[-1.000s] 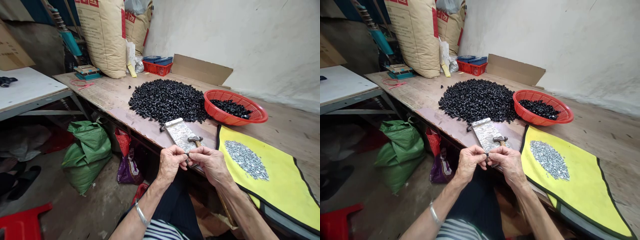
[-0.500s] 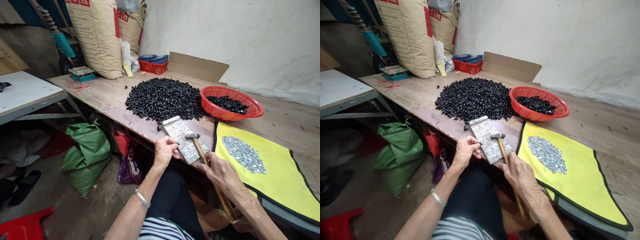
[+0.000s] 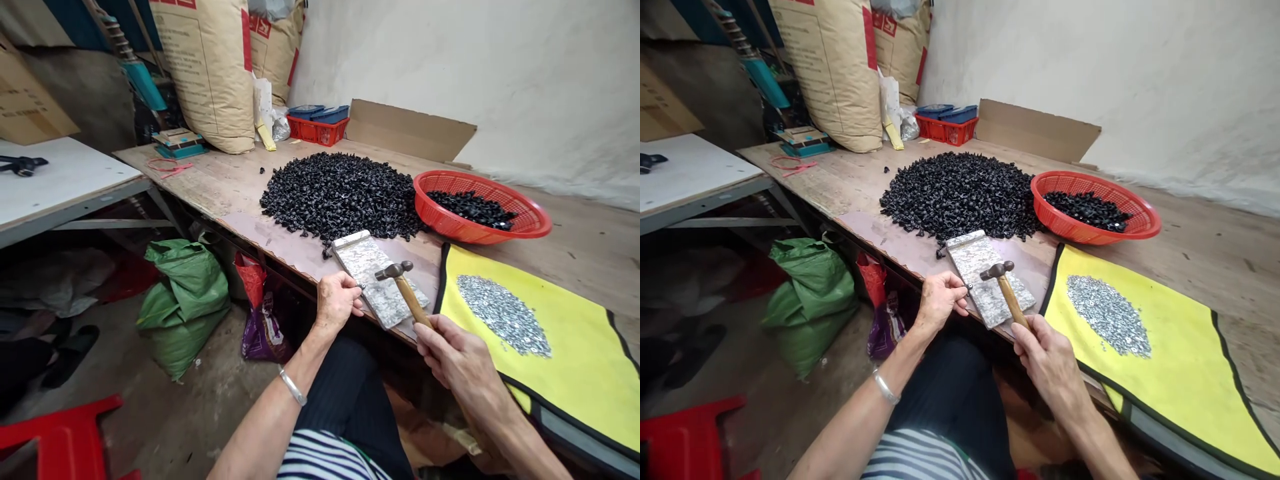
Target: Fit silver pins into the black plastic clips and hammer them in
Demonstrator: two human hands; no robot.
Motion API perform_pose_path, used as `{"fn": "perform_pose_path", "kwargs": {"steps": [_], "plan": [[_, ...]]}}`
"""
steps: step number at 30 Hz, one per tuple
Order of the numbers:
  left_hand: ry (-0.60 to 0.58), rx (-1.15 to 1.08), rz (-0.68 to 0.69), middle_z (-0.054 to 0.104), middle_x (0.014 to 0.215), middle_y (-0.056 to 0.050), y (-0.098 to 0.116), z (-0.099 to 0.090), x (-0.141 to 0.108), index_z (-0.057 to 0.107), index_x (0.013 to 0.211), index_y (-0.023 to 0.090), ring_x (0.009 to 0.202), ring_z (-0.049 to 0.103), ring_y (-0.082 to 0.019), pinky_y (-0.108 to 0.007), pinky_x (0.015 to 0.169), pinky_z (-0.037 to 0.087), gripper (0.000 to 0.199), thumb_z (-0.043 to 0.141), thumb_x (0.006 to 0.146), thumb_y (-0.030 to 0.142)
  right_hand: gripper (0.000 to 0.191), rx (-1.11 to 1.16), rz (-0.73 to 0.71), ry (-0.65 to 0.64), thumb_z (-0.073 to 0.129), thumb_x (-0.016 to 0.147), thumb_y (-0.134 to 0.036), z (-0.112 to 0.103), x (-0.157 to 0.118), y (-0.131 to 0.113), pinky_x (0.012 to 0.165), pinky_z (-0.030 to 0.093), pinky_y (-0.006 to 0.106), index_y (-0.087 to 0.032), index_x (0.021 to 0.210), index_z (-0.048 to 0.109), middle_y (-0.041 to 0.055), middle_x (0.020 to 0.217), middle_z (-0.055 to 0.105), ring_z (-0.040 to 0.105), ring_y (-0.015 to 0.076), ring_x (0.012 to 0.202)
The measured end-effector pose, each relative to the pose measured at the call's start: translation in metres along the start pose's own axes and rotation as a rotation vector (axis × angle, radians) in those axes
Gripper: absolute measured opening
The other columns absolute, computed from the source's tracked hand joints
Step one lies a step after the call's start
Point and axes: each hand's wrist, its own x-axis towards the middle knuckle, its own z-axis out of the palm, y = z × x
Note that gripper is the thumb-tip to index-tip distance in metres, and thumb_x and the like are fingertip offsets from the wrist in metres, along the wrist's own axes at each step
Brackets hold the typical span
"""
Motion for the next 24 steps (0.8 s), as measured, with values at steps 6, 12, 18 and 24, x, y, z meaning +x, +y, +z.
{"fn": "perform_pose_path", "kwargs": {"steps": [6, 12, 18, 24], "plan": [[-0.015, 0.004, 0.002, 0.046, 0.034, 0.006, 0.002, 0.0, 0.002, 0.047, 0.053, 0.015, 0.029, 0.048, -0.009, -0.02, 0.029, 0.045, 0.017, 0.054, 0.061, 0.002, 0.032, -0.581, -0.449, 0.235, 0.039, 0.083, -0.044, 0.01, -0.006, -0.001, 0.052, 0.042, 0.032, -0.02, 0.089, 0.059, 0.0069, 0.066, 0.066, 0.061, 0.0216, 0.053], [-0.032, -0.01, 0.004, 0.048, 0.034, 0.006, 0.001, -0.002, 0.004, 0.048, 0.053, 0.014, 0.03, 0.049, -0.01, -0.02, 0.029, 0.046, 0.016, 0.055, 0.062, 0.002, 0.032, -0.793, -0.775, 0.497, 0.036, 0.091, -0.031, 0.019, -0.017, -0.011, 0.054, 0.044, 0.028, -0.015, 0.107, 0.058, 0.0109, 0.081, 0.07, 0.063, 0.0186, 0.056], [-0.043, -0.006, -0.002, 0.048, 0.032, 0.006, -0.002, -0.003, 0.007, 0.048, 0.053, 0.014, 0.028, 0.049, -0.01, -0.02, 0.03, 0.046, 0.017, 0.053, 0.061, 0.0, 0.029, -1.126, -0.77, 0.502, 0.036, 0.09, -0.023, 0.029, -0.01, -0.001, 0.038, 0.029, 0.026, -0.013, 0.097, 0.062, 0.0046, 0.064, 0.067, 0.053, 0.0137, 0.037], [-0.073, -0.006, -0.001, 0.049, 0.033, 0.006, -0.001, -0.005, 0.008, 0.048, 0.053, 0.014, 0.03, 0.05, -0.011, -0.021, 0.031, 0.047, 0.018, 0.055, 0.063, 0.0, 0.029, -1.01, -0.998, 0.622, 0.039, 0.092, -0.022, 0.026, -0.01, -0.003, 0.045, 0.043, 0.024, -0.006, 0.101, 0.062, 0.0108, 0.079, 0.072, 0.062, 0.015, 0.048]]}}
